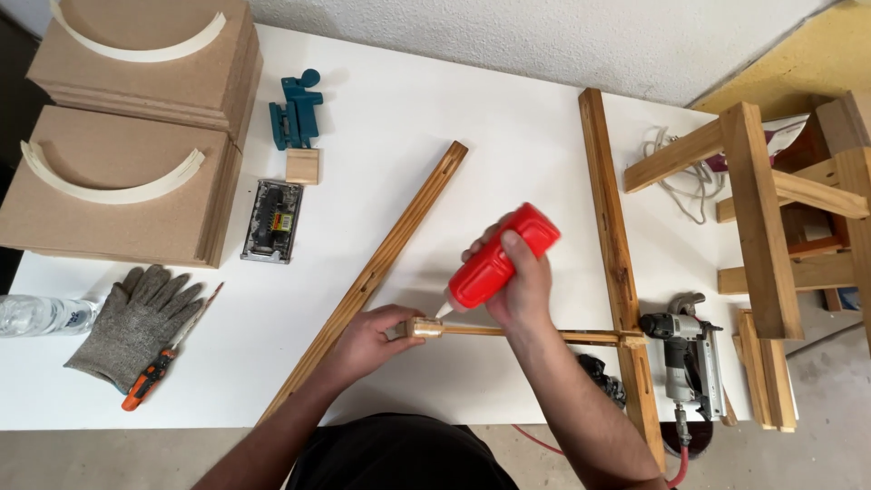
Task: Assembling a wooden stool by applying glue to joints and securing slats with a pneumatic nail gun.
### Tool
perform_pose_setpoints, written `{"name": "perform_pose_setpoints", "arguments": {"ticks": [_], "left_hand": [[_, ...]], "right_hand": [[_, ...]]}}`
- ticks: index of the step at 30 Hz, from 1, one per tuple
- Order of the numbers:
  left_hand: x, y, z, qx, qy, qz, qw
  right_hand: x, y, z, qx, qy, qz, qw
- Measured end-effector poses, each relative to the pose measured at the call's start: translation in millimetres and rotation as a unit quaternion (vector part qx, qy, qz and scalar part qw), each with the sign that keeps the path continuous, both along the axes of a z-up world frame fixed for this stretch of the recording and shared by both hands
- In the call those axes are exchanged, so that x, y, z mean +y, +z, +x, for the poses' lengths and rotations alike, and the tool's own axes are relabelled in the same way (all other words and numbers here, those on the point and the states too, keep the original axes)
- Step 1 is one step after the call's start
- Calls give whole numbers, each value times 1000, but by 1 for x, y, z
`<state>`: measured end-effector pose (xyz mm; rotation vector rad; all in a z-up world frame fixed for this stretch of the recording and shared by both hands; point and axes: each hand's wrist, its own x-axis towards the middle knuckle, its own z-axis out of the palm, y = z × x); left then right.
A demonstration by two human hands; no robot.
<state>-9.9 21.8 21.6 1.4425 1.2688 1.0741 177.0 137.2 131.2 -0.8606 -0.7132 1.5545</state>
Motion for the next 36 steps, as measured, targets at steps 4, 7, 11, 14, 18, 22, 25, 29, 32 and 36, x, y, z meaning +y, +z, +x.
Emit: {"name": "perform_pose_setpoints", "arguments": {"ticks": [4, 7, 11, 14, 18, 22, 25, 29, 32, 36], "left_hand": [[-13, -9, 4, 4, 3, 1, 1000], [-21, -13, 5, -7, -5, 11, 1000], [-28, -24, 8, 5, -1, 29, 1000], [-29, -32, 9, 12, -1, 40, 999], [-30, -41, 9, 13, -3, 45, 999], [-28, -39, 7, 10, -9, 47, 999], [-28, -40, 9, 10, -6, 47, 999], [-28, -37, 8, 6, -3, 56, 998], [-24, -26, 8, 7, -2, 70, 998], [-22, -27, 8, 6, -2, 75, 997]], "right_hand": [[0, -27, -9, 2, 36, -101, 994], [-5, -37, -13, -8, 66, -145, 987], [-13, -41, -17, -42, 61, -173, 982], [-14, -47, -17, -52, 61, -183, 980], [-16, -44, -23, -67, 63, -184, 979], [-22, -37, -25, -77, 64, -180, 979], [-20, -43, -23, -68, 55, -173, 981], [-19, -44, -20, -58, 44, -172, 982], [-17, -44, -17, -52, 36, -172, 983], [-15, -44, -11, -56, 31, -169, 984]]}}
